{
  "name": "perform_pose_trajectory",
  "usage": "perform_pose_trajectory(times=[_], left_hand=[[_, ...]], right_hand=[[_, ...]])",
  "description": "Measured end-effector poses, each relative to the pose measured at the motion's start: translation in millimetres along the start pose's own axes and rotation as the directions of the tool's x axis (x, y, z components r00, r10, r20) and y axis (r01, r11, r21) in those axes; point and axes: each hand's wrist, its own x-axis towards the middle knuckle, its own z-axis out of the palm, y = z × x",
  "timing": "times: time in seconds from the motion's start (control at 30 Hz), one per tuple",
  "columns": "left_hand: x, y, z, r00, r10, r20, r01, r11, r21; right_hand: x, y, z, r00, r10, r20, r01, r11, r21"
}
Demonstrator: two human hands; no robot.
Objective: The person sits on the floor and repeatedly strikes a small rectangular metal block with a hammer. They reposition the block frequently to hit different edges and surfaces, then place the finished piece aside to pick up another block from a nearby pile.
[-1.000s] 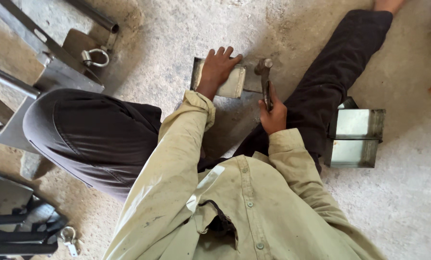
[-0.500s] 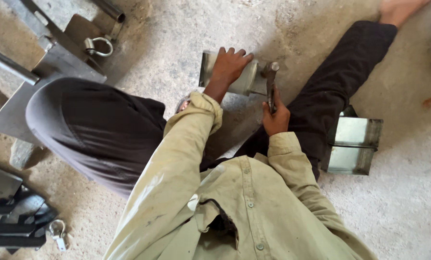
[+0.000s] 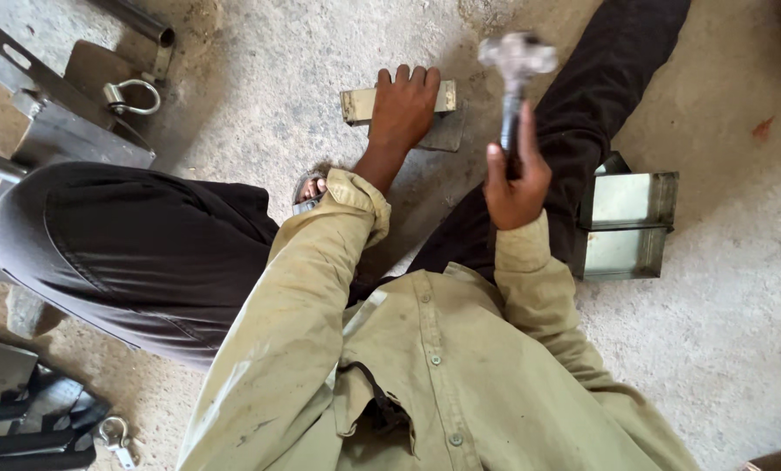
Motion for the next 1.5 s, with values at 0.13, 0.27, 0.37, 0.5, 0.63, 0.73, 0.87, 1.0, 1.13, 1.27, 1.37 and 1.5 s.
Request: perform_pose_trajectory(times=[0.13, 0.27, 0.37, 0.5, 0.63, 0.73, 0.87, 1.0, 1.13, 1.27, 1.37, 1.5], left_hand=[[0, 5, 3, 0.999, -0.002, -0.046, 0.003, 1.000, 0.025], [-1, 1, 5, 0.999, -0.009, -0.045, 0.010, 0.999, 0.035], [2, 5, 6, 1.000, -0.028, 0.005, 0.028, 1.000, 0.001], [1, 8, 1, 0.999, -0.047, -0.026, 0.046, 0.999, -0.008], [11, 0, 0, 0.958, -0.240, -0.156, 0.201, 0.952, -0.231], [9, 5, 12, 0.878, -0.449, -0.168, 0.264, 0.746, -0.612], [-6, 18, 37, 0.820, -0.564, -0.100, 0.190, 0.433, -0.881], [-20, 22, 62, 0.829, -0.545, -0.124, 0.129, 0.403, -0.906], [-25, 26, 68, 0.815, -0.576, -0.068, 0.160, 0.335, -0.929], [-18, 25, 65, 0.810, -0.572, -0.127, 0.136, 0.395, -0.909], [-20, 25, 67, 0.813, -0.571, -0.111, 0.135, 0.371, -0.919], [-23, 27, 69, 0.818, -0.570, -0.077, 0.147, 0.337, -0.930]], right_hand=[[13, 8, -1, 0.969, 0.128, 0.209, -0.086, 0.977, -0.196], [8, 14, 6, 0.992, 0.000, 0.130, 0.016, 0.992, -0.125], [9, 18, 6, 0.987, -0.029, 0.160, 0.056, 0.983, -0.173], [15, 15, -10, 0.970, 0.095, 0.225, -0.056, 0.983, -0.175], [12, -17, -10, 0.984, 0.149, 0.101, -0.149, 0.989, -0.015], [6, -57, -7, 0.930, 0.332, 0.157, -0.363, 0.896, 0.257], [17, -102, -2, 0.931, 0.305, 0.200, -0.354, 0.887, 0.297], [23, -119, -1, 0.964, 0.176, 0.201, -0.226, 0.938, 0.261], [32, -110, 16, 0.974, 0.043, 0.220, -0.061, 0.995, 0.074], [40, -98, 22, 0.940, 0.010, 0.341, 0.040, 0.989, -0.139], [39, -93, 22, 0.959, 0.064, 0.274, -0.007, 0.979, -0.205], [37, -91, 22, 0.917, -0.260, 0.302, 0.326, 0.924, -0.197]])
